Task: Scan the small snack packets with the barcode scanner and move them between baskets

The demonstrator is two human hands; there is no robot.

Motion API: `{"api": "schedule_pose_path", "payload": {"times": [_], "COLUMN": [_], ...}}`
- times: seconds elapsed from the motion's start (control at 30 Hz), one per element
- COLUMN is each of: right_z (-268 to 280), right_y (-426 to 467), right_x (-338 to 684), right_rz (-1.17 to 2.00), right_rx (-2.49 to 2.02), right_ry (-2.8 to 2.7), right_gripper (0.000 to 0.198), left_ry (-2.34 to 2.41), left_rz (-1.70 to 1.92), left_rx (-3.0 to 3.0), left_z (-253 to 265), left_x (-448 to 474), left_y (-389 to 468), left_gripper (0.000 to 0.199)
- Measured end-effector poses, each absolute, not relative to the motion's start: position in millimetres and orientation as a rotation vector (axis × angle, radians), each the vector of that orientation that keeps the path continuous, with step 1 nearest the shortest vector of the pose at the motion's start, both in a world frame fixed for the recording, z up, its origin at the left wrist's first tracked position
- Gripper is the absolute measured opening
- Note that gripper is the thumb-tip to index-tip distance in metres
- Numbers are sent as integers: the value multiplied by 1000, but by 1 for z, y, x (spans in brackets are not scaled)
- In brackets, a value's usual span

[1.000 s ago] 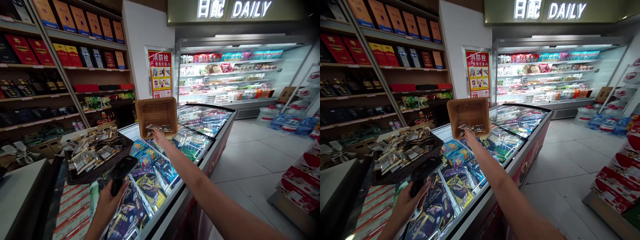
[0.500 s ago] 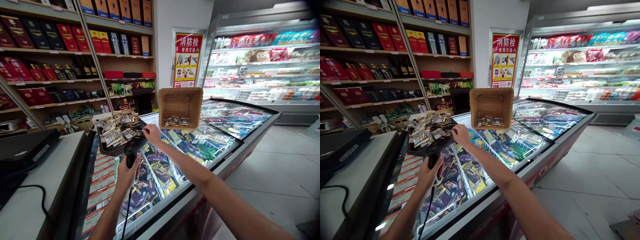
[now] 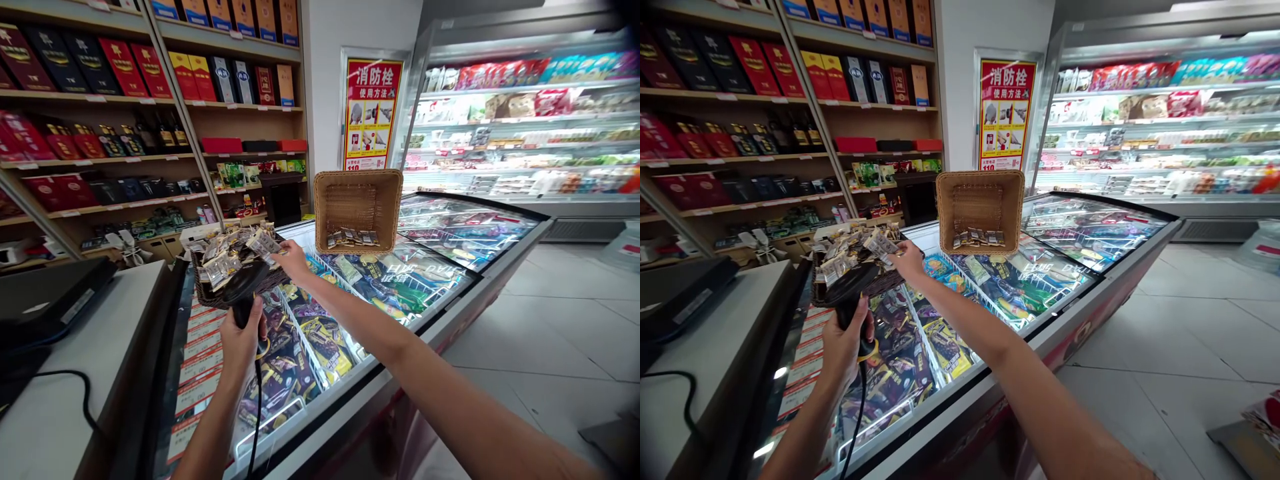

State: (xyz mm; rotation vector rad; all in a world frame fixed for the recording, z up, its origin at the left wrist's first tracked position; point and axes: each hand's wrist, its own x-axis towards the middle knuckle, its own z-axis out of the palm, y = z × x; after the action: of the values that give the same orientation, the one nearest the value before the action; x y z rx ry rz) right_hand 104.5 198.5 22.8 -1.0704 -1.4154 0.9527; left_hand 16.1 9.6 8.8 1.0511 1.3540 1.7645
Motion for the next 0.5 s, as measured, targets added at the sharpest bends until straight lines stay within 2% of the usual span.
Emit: {"api": "schedule_pose_path", "payload": {"times": [0.23, 0.5], "right_z": [6, -28], "right_y": [181, 191], "right_x": [191, 240], "right_rz": [1209, 1311], "right_rx": [-926, -973], "right_ry": [-1049, -774], "right_gripper": [48, 41], "left_ry": [1354, 1367], "left_rz": [1686, 1419], "left_rx": [1103, 1278], "left_z": [0, -10], "left_x": [17, 22], "left_y": [12, 12], "left_gripper": [48, 46]}}
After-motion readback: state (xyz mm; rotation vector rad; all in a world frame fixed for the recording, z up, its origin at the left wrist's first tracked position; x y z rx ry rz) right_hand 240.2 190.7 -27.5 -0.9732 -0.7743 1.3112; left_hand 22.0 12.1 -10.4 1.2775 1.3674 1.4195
